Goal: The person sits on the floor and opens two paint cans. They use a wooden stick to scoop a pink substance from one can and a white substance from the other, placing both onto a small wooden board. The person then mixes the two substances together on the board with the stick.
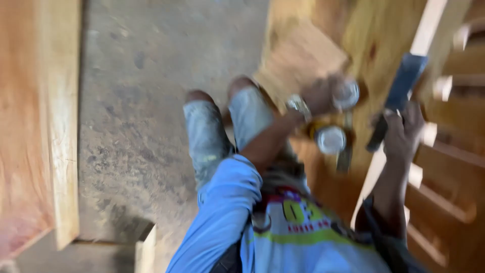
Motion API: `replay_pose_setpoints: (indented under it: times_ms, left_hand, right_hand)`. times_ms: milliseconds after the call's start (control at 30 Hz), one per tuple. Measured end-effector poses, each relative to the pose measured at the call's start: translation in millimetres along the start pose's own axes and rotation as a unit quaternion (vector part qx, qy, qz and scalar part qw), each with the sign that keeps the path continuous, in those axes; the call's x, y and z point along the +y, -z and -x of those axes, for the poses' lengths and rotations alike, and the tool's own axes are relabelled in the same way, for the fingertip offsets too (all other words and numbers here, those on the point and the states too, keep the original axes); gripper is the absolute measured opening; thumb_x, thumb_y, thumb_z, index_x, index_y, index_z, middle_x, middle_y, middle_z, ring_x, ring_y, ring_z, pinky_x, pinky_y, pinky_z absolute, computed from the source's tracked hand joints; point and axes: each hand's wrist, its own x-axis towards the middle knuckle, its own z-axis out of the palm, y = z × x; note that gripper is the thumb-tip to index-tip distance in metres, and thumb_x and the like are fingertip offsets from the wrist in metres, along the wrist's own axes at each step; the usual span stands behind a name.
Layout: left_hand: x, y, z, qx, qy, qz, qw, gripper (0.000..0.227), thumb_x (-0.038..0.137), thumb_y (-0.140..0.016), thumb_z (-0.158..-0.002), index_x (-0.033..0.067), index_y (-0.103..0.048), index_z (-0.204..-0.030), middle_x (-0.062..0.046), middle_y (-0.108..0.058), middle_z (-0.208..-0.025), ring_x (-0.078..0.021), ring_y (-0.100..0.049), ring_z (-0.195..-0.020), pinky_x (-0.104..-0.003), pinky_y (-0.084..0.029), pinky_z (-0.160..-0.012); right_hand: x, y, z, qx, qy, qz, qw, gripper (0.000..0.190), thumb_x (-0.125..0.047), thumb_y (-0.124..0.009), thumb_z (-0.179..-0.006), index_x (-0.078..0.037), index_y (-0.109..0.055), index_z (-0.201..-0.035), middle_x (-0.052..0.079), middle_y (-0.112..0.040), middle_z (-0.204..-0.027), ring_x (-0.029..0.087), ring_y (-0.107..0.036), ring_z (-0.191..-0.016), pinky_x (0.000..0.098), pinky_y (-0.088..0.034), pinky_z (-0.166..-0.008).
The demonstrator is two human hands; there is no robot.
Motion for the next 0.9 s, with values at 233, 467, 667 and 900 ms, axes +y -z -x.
replay_pose_setpoints:
  times_ms: [233,467,667,900]
  left_hand:
    - [17,46,10,-0.023,-0.087,-0.024,0.996,0.104,0.048,-0.091,-0.076,0.0314,-0.028,-0.157,-0.013,-0.039,-0.16,-0.0396,-0.057,-0.133,-0.05,-0.054,-0.102]
    - [31,57,17,-0.039,-0.068,-0.023,0.997,0.102,0.047,-0.089,-0.078,0.0279,-0.027,-0.156,-0.008,-0.045,-0.156,-0.0332,-0.066,-0.123,-0.047,-0.06,-0.092]
    - [40,52,21,-0.038,-0.043,-0.05,0.997,0.099,0.049,-0.088,-0.079,0.034,-0.027,-0.157,-0.008,-0.046,-0.153,-0.0331,-0.072,-0.109,-0.046,-0.063,-0.084]
    - [39,47,16,-0.053,-0.043,-0.073,0.995,0.103,0.05,-0.088,-0.079,0.0326,-0.024,-0.158,-0.012,-0.045,-0.153,-0.0342,-0.075,-0.095,-0.046,-0.063,-0.077]
  right_hand:
    - [6,-14,48,0.038,-0.168,0.11,0.979,0.011,-0.006,-0.061,-0.108,0.0,-0.052,-0.11,0.005,-0.061,-0.077,0.01,-0.061,-0.064,0.0268,-0.05,-0.054]
    - [12,-20,30,0.036,-0.144,0.233,0.961,0.014,-0.012,-0.062,-0.107,0.0,-0.055,-0.107,0.009,-0.064,-0.069,0.015,-0.062,-0.057,0.0334,-0.048,-0.053]
    - [29,-13,25,0.019,-0.091,0.298,0.95,0.02,-0.015,-0.065,-0.108,0.001,-0.054,-0.104,0.017,-0.067,-0.072,0.024,-0.07,-0.062,0.0385,-0.053,-0.057]
    - [47,-8,32,0.007,-0.057,0.388,0.92,0.025,-0.014,-0.067,-0.107,0.004,-0.051,-0.104,0.027,-0.065,-0.077,0.043,-0.068,-0.068,0.048,-0.05,-0.057]
